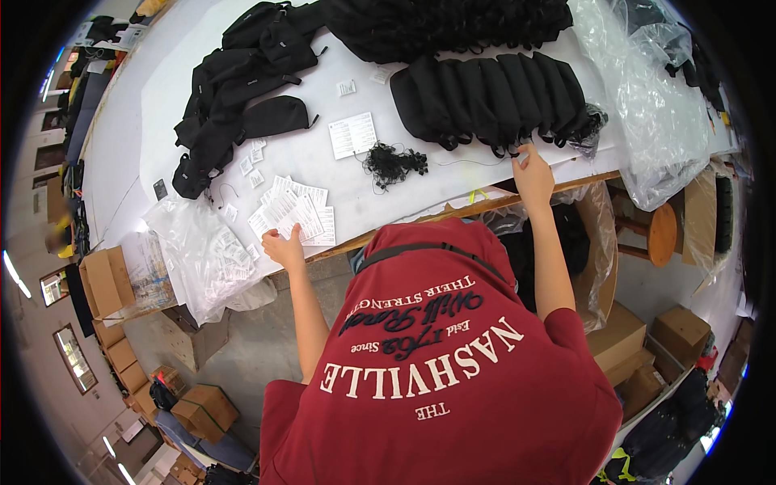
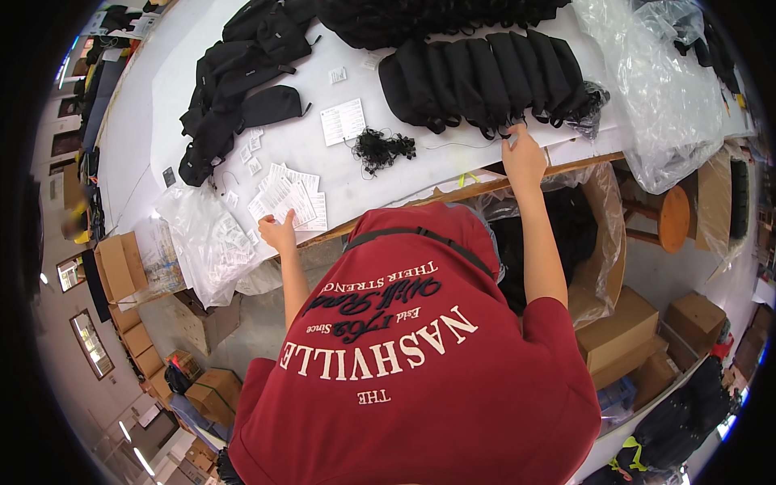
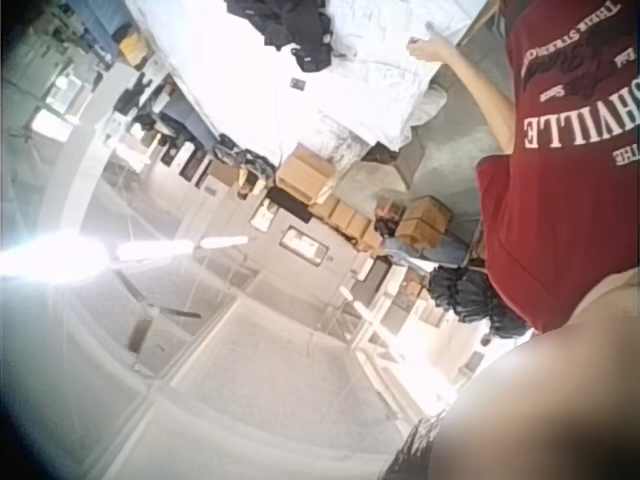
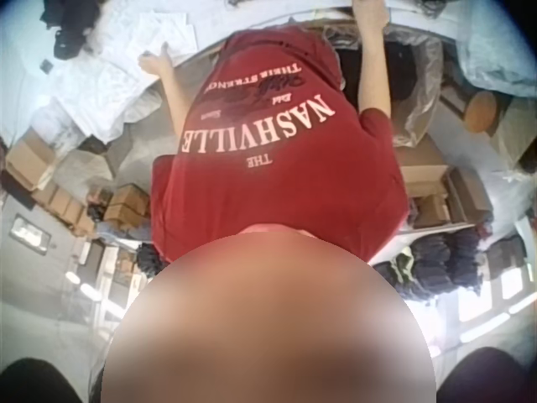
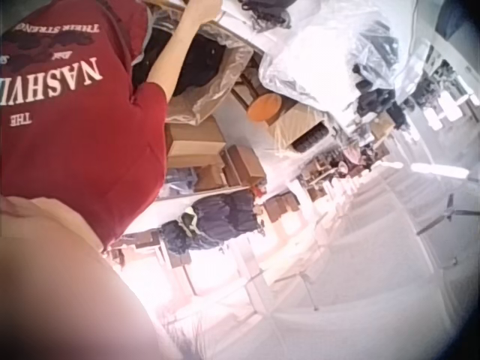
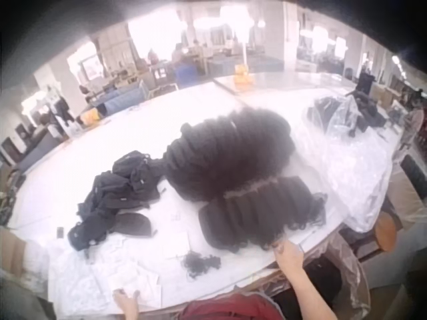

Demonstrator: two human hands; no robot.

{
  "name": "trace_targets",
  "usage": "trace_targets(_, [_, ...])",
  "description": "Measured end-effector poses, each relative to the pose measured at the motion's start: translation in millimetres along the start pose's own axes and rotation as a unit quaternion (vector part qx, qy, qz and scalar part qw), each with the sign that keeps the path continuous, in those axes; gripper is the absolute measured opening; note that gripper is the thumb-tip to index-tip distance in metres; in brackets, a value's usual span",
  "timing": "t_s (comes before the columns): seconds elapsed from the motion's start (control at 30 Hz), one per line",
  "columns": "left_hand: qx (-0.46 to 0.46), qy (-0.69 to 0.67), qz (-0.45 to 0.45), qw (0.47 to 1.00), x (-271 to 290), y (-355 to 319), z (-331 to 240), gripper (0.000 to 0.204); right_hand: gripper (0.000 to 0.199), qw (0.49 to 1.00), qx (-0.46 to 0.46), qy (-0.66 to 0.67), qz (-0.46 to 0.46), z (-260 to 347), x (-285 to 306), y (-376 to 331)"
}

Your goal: Organize small items and tags into black pouches and stack them on a table.

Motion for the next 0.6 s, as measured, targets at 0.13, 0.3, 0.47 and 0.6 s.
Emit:
trace_targets(0.13, [-0.041,-0.021,-0.01,0.999,-3.6,9.3,19.3,0.052,0.015,0.992,0.103,0.059,0.051,32.0,-11.5,-15.5])
trace_targets(0.3, [-0.1,-0.423,0.001,0.901,13.0,6.0,-29.9,0.031,0.018,0.963,0.231,0.003,0.141,79.8,-63.2,-43.0])
trace_targets(0.47, [-0.007,-0.599,0.085,0.796,30.9,0.1,-82.1,0.029,0.017,0.947,0.272,-0.068,0.153,80.4,-90.0,-38.8])
trace_targets(0.6, [-0.051,-0.655,0.126,0.743,50.1,-8.5,-124.0,0.024,0.009,0.947,0.268,-0.034,0.176,83.9,-74.8,-39.8])
Point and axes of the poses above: each hand's wrist, its own y-axis towards the middle knuckle, its own x-axis out of the back of the hand, z = x × y, the point moved 5 cm from there along y, towards the middle knuckle, and after that the axes turned 14 degrees about -x, right-handed, at the moved point
